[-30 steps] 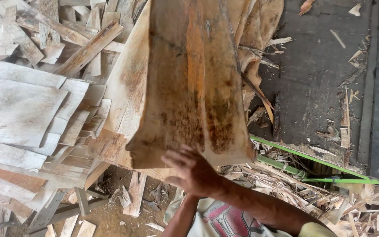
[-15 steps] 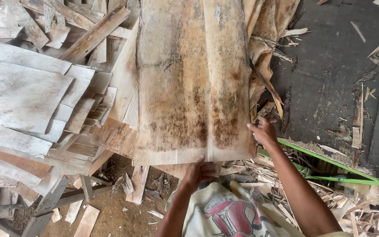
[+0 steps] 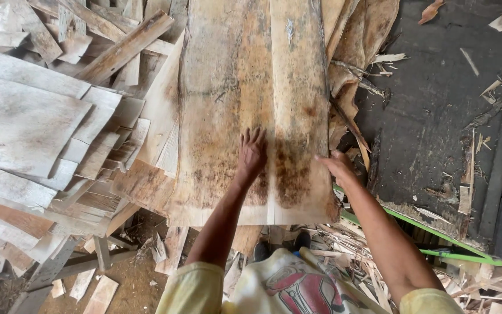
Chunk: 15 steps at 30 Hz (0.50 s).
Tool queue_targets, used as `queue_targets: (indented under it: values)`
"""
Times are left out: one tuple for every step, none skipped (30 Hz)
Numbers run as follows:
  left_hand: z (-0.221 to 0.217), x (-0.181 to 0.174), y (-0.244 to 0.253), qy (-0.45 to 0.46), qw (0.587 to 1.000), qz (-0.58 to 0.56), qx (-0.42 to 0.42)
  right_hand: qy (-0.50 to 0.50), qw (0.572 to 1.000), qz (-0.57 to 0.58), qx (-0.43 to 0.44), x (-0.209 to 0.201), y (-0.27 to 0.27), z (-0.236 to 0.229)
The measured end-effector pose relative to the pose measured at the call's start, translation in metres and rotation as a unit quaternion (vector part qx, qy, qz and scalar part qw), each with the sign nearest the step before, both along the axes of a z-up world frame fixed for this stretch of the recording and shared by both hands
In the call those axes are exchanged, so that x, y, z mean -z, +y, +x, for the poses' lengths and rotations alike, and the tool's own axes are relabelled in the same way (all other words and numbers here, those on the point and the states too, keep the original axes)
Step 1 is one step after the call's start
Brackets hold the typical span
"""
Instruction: Cutting and sorting thin strips of wood or bark using a large manual blade.
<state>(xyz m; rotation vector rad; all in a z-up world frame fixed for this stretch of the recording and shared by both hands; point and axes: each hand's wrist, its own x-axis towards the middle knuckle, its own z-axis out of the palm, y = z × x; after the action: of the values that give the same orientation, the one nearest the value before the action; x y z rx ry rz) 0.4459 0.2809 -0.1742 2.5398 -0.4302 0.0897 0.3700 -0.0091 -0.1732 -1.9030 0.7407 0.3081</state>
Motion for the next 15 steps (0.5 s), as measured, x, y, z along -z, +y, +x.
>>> queue_targets:
  values:
    - [0.017,0.012,-0.003,-0.022,0.999,0.037,0.014,0.004,1.000,0.011,-0.005,0.002,-0.003,0.002]
    - [0.022,0.014,-0.004,-0.021,0.999,0.036,0.010,0.005,1.000,0.010,-0.008,-0.003,-0.005,0.003]
    - [0.027,0.015,-0.005,-0.037,0.995,0.087,0.003,-0.010,0.998,0.059,-0.025,-0.009,-0.007,0.005]
    - [0.035,0.015,-0.010,-0.057,0.989,0.137,-0.003,-0.028,0.993,0.106,-0.041,-0.017,-0.012,0.009]
    - [0.038,0.000,-0.014,-0.058,0.989,0.135,-0.006,-0.030,0.993,0.104,-0.044,-0.018,-0.017,0.019]
    - [0.037,-0.012,-0.016,-0.041,0.989,0.146,-0.004,-0.031,0.987,0.144,-0.061,-0.018,-0.021,0.027]
    - [0.038,-0.024,-0.018,-0.024,0.987,0.156,-0.001,-0.031,0.979,0.183,-0.078,-0.017,-0.025,0.036]
    - [0.044,-0.022,-0.021,-0.022,0.988,0.155,-0.005,-0.029,0.980,0.181,-0.082,-0.020,-0.024,0.043]
    - [0.050,-0.020,-0.023,-0.052,0.986,0.155,-0.018,-0.014,0.979,0.184,-0.083,-0.022,-0.022,0.050]
    - [0.055,-0.017,-0.024,-0.082,0.984,0.158,-0.032,0.002,0.979,0.187,-0.085,-0.023,-0.019,0.057]
    - [0.058,-0.023,-0.028,-0.079,0.984,0.157,-0.037,0.005,0.978,0.186,-0.090,-0.025,-0.018,0.059]
    - [0.059,-0.028,-0.028,-0.083,0.983,0.156,-0.043,-0.002,0.980,0.177,-0.092,-0.026,-0.013,0.059]
    - [0.061,-0.032,-0.029,-0.088,0.983,0.155,-0.049,-0.010,0.981,0.167,-0.093,-0.026,-0.008,0.059]
    - [0.060,-0.034,-0.030,-0.082,0.983,0.156,-0.052,-0.004,0.981,0.168,-0.096,-0.009,-0.009,0.057]
    - [0.059,-0.035,-0.031,-0.062,0.984,0.155,-0.057,-0.028,0.986,0.148,-0.073,0.007,-0.011,0.054]
